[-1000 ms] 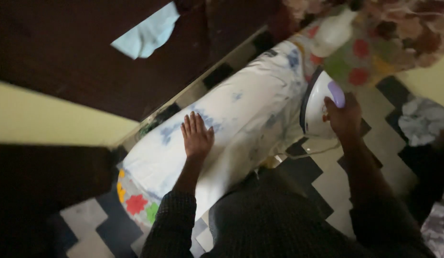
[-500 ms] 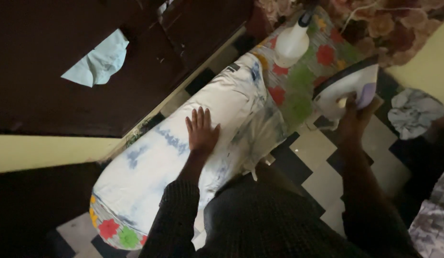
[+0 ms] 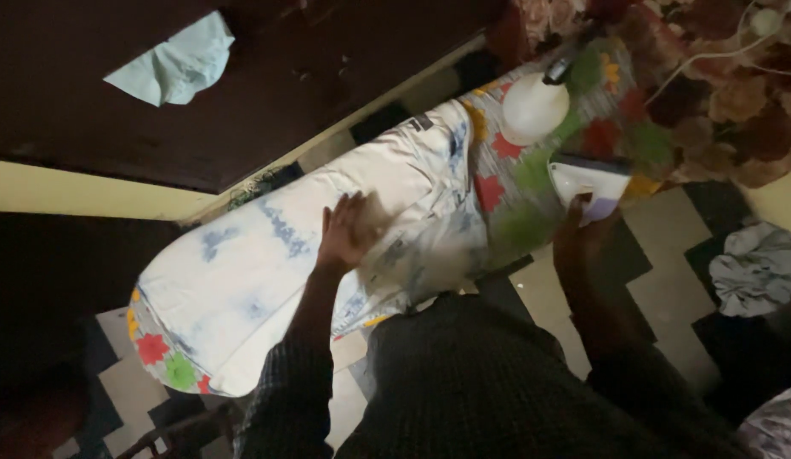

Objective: The person irons a white tie-dye shirt on a floral-patterned ironing board. They smooth the fabric with their hands, use a white iron to press the shirt, and button the front placket. The person then flips the shirt over to iron the back side.

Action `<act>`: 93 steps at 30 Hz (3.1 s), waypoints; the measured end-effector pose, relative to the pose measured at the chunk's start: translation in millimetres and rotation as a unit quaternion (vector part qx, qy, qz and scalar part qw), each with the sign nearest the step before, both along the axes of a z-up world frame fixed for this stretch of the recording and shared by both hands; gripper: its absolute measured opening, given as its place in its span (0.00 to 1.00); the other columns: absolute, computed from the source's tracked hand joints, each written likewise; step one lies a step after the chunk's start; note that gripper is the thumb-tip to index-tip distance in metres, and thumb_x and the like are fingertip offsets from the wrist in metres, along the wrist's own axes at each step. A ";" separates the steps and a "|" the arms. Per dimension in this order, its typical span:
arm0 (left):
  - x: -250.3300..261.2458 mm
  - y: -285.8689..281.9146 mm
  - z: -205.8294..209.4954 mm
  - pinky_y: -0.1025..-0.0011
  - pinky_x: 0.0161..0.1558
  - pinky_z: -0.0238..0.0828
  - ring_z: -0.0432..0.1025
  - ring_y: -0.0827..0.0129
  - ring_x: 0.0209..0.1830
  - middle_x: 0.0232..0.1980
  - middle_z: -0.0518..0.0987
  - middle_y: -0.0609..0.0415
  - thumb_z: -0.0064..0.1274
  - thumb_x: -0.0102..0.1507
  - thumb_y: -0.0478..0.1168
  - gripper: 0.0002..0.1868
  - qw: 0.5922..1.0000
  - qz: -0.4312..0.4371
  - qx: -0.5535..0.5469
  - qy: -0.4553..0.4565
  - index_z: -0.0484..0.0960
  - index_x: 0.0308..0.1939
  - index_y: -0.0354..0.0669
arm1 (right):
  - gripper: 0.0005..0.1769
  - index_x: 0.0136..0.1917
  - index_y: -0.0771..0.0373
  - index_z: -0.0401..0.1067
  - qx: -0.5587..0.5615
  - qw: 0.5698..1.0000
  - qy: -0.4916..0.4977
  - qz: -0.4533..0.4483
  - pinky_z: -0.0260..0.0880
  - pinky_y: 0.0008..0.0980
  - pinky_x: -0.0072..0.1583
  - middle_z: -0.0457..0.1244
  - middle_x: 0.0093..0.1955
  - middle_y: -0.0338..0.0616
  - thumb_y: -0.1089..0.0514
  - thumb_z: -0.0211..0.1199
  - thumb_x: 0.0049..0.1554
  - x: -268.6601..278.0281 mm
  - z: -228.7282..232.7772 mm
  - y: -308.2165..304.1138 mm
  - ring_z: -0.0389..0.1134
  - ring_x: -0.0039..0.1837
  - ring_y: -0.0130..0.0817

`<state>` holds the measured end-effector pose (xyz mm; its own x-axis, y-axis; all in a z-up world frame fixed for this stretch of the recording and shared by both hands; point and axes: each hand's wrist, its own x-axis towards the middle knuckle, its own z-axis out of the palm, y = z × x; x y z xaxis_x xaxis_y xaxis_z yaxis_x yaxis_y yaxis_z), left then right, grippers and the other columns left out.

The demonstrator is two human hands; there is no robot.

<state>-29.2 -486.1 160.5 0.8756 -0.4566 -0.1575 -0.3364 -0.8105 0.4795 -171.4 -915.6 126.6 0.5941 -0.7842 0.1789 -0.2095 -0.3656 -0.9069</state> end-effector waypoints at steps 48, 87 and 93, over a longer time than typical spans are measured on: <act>-158.2 133.0 18.2 0.45 0.75 0.41 0.54 0.54 0.78 0.77 0.64 0.49 0.54 0.63 0.58 0.38 0.984 -0.133 0.060 -0.105 0.68 0.72 0.44 | 0.21 0.61 0.62 0.73 -0.350 0.819 0.145 0.432 0.64 0.51 0.70 0.62 0.68 0.53 0.63 0.64 0.53 76.0 42.5 191.2 0.61 0.73 0.53; -52.3 436.1 8.4 0.49 0.48 0.75 0.79 0.40 0.48 0.49 0.83 0.37 0.50 0.70 0.52 0.17 0.897 0.422 0.125 -0.028 0.86 0.52 0.46 | 0.20 0.62 0.58 0.74 -0.396 0.857 0.149 0.295 0.66 0.57 0.60 0.68 0.60 0.55 0.53 0.67 0.57 219.7 47.3 127.1 0.65 0.62 0.59; -83.7 404.7 -61.0 0.55 0.56 0.67 0.70 0.41 0.61 0.60 0.73 0.26 0.68 0.59 0.62 0.49 0.797 0.603 -0.014 0.039 0.66 0.65 0.22 | 0.29 0.62 0.67 0.71 -0.305 0.903 0.194 0.231 0.63 0.57 0.64 0.64 0.63 0.64 0.43 0.67 0.58 189.6 17.8 131.2 0.63 0.65 0.63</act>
